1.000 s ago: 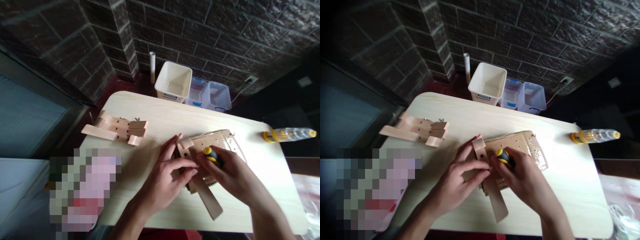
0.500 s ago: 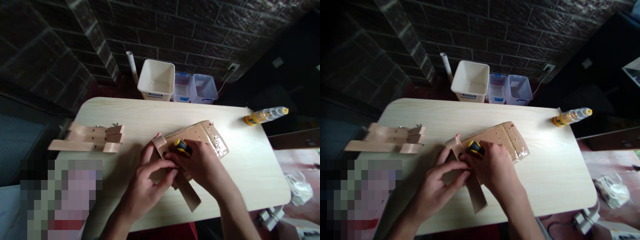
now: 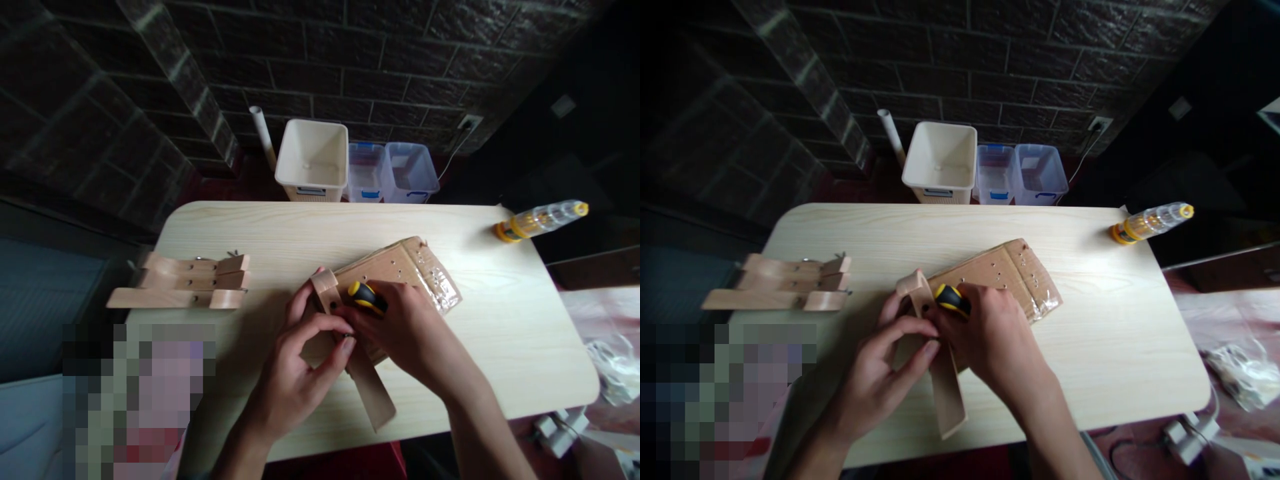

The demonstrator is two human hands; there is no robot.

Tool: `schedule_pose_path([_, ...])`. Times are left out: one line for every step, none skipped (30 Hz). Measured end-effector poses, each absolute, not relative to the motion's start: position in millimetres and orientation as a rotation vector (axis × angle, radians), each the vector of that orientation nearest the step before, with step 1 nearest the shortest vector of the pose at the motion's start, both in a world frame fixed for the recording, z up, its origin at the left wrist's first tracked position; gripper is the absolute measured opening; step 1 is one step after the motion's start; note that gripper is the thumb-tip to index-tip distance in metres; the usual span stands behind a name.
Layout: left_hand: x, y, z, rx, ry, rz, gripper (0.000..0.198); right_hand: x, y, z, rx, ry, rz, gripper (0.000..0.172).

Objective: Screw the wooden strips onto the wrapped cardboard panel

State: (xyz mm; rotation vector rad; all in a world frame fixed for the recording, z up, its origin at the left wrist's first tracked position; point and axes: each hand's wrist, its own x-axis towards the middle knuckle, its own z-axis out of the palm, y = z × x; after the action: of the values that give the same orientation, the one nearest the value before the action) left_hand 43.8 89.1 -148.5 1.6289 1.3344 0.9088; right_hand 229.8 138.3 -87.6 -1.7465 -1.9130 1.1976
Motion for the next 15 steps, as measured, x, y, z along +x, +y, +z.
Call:
schedule_pose_path([44, 89, -148, 1.627, 1.332, 0.909, 0.007, 232, 139, -87, -1.708, -1.899, 1.248, 0.034])
schedule_pose_path([43, 89, -147, 1.628, 1.329, 0.909, 0.007, 234, 139, -85, -1.672, -1.882, 1.297, 0.032])
schedule_pose_path([43, 89, -146, 1.629, 1.327, 0.908, 0.007, 236, 140, -84, -1.641, -1.865, 1.34, 0.029])
schedule_pose_path([43, 89, -145, 1.63, 1.326, 0.906, 0.007, 238, 141, -83, -1.616, -1.849, 1.372, 0.026])
schedule_pose_path([43, 89, -144, 1.632, 1.325, 0.903, 0.007, 241, 141, -83, -1.595, -1.837, 1.404, 0.025])
schedule_pose_path([42, 89, -143, 1.632, 1.323, 0.9, 0.007, 243, 141, -83, -1.573, -1.829, 1.443, 0.024])
schedule_pose_path([42, 89, -142, 1.629, 1.323, 0.897, 0.007, 245, 141, -84, -1.545, -1.822, 1.495, 0.025])
schedule_pose_path([42, 90, -142, 1.623, 1.324, 0.894, 0.008, 247, 140, -85, -1.516, -1.813, 1.549, 0.026])
schedule_pose_path([42, 90, -142, 1.617, 1.326, 0.894, 0.008, 248, 139, -86, -1.492, -1.8, 1.598, 0.028])
schedule_pose_path([42, 90, -142, 1.612, 1.329, 0.894, 0.008, 249, 139, -88, -1.476, -1.787, 1.635, 0.031])
schedule_pose_path([42, 90, -141, 1.605, 1.334, 0.894, 0.009, 250, 138, -89, -1.469, -1.774, 1.657, 0.033])
schedule_pose_path([42, 90, -141, 1.601, 1.338, 0.894, 0.01, 250, 138, -91, -1.467, -1.764, 1.668, 0.034])
schedule_pose_path([42, 90, -141, 1.597, 1.341, 0.895, 0.01, 249, 137, -91, -1.469, -1.759, 1.671, 0.035])
schedule_pose_path([41, 90, -141, 1.596, 1.341, 0.897, 0.011, 249, 137, -92, -1.473, -1.758, 1.666, 0.036])
schedule_pose_path([41, 90, -140, 1.595, 1.34, 0.9, 0.012, 248, 137, -92, -1.477, -1.755, 1.657, 0.038])
